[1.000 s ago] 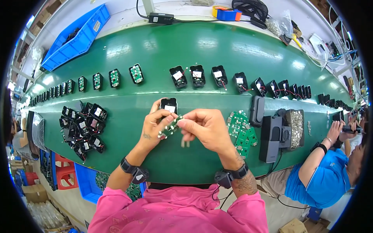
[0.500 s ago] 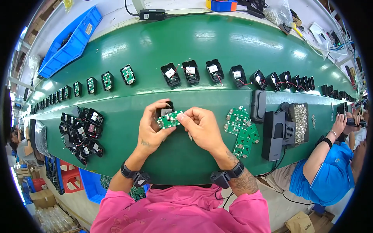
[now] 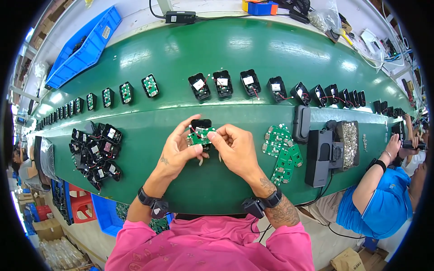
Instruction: The person picks up a circuit board and a black casing, fits the board into the casing by hand, and places the assembled unit onto the conveyor belt.
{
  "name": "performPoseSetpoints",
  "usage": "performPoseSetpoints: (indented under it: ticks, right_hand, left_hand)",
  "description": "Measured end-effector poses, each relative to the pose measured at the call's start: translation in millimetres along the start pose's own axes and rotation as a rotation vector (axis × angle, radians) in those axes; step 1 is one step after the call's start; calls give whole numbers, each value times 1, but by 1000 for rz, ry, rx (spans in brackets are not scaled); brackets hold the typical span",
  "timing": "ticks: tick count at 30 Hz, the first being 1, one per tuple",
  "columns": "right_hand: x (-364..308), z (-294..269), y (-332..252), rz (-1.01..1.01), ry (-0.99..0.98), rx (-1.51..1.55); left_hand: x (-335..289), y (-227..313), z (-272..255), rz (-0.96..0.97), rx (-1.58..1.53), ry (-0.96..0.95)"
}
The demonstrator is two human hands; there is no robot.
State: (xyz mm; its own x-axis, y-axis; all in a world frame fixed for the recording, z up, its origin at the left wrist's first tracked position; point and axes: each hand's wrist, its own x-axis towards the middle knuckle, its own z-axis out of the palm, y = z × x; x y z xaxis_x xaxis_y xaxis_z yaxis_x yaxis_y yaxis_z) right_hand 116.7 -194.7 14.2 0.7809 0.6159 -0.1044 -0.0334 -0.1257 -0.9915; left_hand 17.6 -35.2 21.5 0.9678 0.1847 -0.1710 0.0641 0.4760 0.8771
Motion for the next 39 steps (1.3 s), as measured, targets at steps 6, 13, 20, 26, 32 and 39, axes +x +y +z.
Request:
performPoseSetpoints:
  ticks: [6, 13, 20, 26, 32, 39]
  right_hand:
    - [0, 0, -6, -464, 146, -278]
    - [-11, 4, -19, -60, -76, 122]
    - [-11, -1, -12, 13, -114, 187]
    - [-13, 4, -11, -259, -26, 73]
    - [-11, 1, -13, -403, 42, -315]
    - [-8, -5, -12, -445, 13, -395]
  left_hand:
    - [-1, -4, 5, 17, 108, 79]
    - [0, -23, 12, 139, 281, 88]
    - [0, -26, 14, 150, 390, 76]
    - [1, -16, 18, 170, 203, 144]
    - [-1, -15, 17, 317, 438, 231]
    - [-2, -6, 21, 363, 676, 180]
